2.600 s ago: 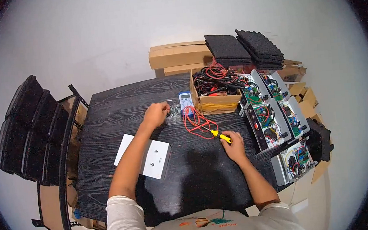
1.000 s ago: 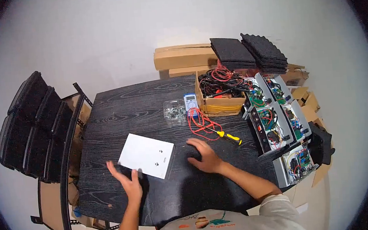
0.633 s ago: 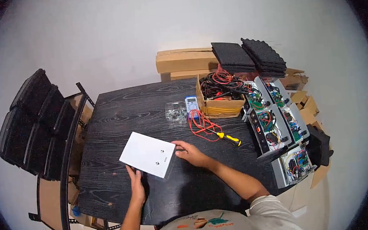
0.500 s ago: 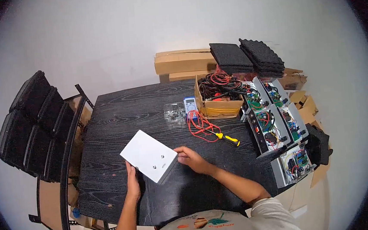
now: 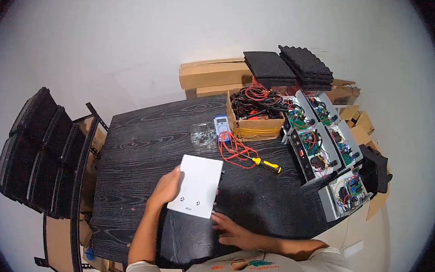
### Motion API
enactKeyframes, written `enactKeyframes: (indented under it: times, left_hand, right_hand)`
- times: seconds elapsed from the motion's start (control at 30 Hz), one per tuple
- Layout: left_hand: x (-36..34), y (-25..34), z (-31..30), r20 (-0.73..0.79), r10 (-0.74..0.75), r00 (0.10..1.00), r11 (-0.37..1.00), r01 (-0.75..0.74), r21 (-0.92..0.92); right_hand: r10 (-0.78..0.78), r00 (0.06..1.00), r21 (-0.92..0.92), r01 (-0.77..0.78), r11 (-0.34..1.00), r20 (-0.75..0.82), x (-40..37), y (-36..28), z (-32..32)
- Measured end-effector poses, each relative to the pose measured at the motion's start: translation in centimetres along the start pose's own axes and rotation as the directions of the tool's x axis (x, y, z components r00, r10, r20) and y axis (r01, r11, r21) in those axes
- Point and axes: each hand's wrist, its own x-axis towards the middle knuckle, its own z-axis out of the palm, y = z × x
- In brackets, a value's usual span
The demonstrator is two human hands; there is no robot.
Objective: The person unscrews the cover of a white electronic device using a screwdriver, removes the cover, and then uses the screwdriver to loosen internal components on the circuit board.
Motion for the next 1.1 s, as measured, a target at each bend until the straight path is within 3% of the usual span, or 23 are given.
enactKeyframes:
  times: [0.27, 0.33, 0.47, 0.5, 0.57, 0.67, 0.73, 0.8, 0.87, 0.93, 1.03, 1.1]
  left_hand:
    - [4.3, 6.4, 2.9, 0.155, 0.210, 0.965, 0.956, -0.236, 0.172]
    - [4.7, 8.2, 3.5, 0.242, 0.201, 0.949, 0.948, -0.251, 0.198]
    - [5.1, 8.9, 6.6, 0.337, 0.399, 0.853, 0.867, -0.470, 0.163]
    - [5.2, 9.7, 6.4, 0.443, 0.378, 0.813, 0.866, -0.480, 0.142]
    - [3.7, 9.6, 6.6, 0.325, 0.483, 0.813, 0.818, -0.551, 0.163]
    - [2.0, 9.6, 4.9, 0.243, 0.548, 0.800, 0.793, -0.590, 0.152]
    - [1.0, 8.2, 3.4, 0.173, 0.573, 0.801, 0.798, -0.594, 0.106]
    - [-0.9, 5.3, 2.9, 0.052, 0.600, 0.799, 0.798, -0.602, 0.041]
    - [-2.5, 1.6, 3.3, 0.068, 0.510, 0.857, 0.857, -0.513, 0.041]
    - [-4.5, -0.3, 3.7, 0.041, 0.475, 0.879, 0.880, -0.475, -0.013]
    - [-6.6, -1.4, 4.3, 0.108, 0.427, 0.898, 0.900, -0.434, 0.049]
    - [-7.0, -1.5, 4.6, 0.097, 0.395, 0.914, 0.913, -0.402, 0.073]
  right_hand:
    - [0.057, 0.964, 0.226, -0.118, 0.967, 0.259, -1.0, -1.9, 0.0]
    - [0.047, 0.961, 0.214, -0.108, 0.971, 0.272, -0.9, -1.3, 0.0]
    - [0.093, 0.958, 0.129, -0.132, 0.983, 0.270, -0.8, -2.0, -0.3]
    - [0.090, 0.963, 0.051, -0.107, 0.993, 0.254, -0.6, -2.5, -0.8]
    - [0.083, 0.972, -0.107, -0.060, 0.992, 0.221, -0.5, -3.7, -2.3]
    - [-0.108, 0.986, -0.305, 0.065, 0.950, -0.126, -1.0, -5.8, -5.6]
    - [-0.184, 0.920, -0.556, -0.044, 0.830, -0.347, -0.9, -8.3, -8.4]
    - [-0.481, 0.792, -0.671, 0.125, 0.730, -0.376, 0.0, -8.0, -11.3]
    - [-0.542, 0.743, -0.748, 0.083, 0.658, -0.394, 0.9, -7.8, -13.1]
    - [-0.491, 0.775, -0.748, 0.036, 0.663, -0.399, 1.7, -7.0, -14.3]
    - [-0.435, 0.834, -0.722, 0.065, 0.689, -0.340, 3.2, -6.1, -15.6]
    - [-0.348, 0.869, -0.622, 0.060, 0.781, -0.353, 3.8, -5.5, -15.8]
